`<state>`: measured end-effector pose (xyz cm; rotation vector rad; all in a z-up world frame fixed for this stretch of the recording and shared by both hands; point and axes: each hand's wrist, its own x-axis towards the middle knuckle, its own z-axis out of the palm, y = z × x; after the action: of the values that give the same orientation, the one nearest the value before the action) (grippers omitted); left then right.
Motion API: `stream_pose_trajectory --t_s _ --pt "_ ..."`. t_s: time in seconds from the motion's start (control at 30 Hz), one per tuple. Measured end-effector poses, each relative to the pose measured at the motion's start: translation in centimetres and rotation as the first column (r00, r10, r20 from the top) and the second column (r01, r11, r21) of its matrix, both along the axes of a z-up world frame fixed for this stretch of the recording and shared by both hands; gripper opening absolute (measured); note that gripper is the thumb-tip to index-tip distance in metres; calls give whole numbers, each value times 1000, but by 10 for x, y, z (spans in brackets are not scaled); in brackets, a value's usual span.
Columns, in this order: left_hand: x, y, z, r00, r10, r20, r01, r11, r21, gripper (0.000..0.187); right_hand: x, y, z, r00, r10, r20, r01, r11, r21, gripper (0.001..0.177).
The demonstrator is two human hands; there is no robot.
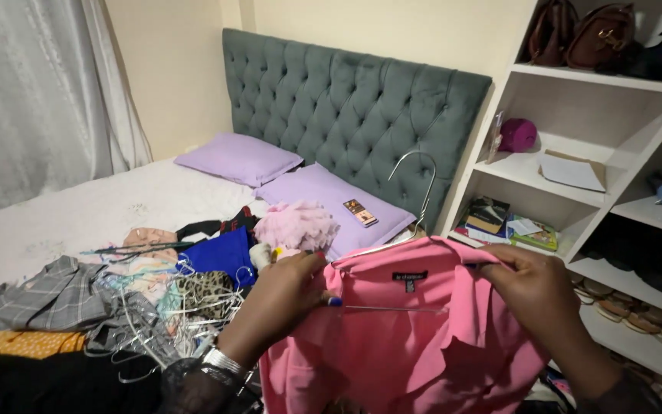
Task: The person is buttoning a pink long-sleeved shirt while it lies on a bed among other clothes.
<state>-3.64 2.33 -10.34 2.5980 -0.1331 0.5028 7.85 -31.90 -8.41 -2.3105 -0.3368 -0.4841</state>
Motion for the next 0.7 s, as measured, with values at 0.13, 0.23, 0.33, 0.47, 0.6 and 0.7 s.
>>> stream_pose_trajectory --t_s 0.13,0.23,0.33,0.47,0.6,0.7 --pt "-23 7 5 983 64 170 -18 967 -255 58 2 7 -8 989 126 80 -136 983 122 31" --pt "-31 44 -31 977 164 137 -89 896 -435 60 19 6 -22 968 237 87 -250 944 214 31" --pt "-51 64 -40 976 85 -201 -201 707 -678 49 28 17 -25 973 221 65 -229 956 184 28" --pt "-71 77 -46 936 11 -352 -233 768 -596 43 28 49 -16 979 187 82 -194 977 85 28" --pt "-85 96 -57 920 -179 -350 -165 632 -757 42 60 67 -44 931 272 244 -302 949 94 29" --pt "-95 105 -88 828 -228 -512 -249 670 -700 44 73 72 -62 895 346 282 -380 922 74 27"
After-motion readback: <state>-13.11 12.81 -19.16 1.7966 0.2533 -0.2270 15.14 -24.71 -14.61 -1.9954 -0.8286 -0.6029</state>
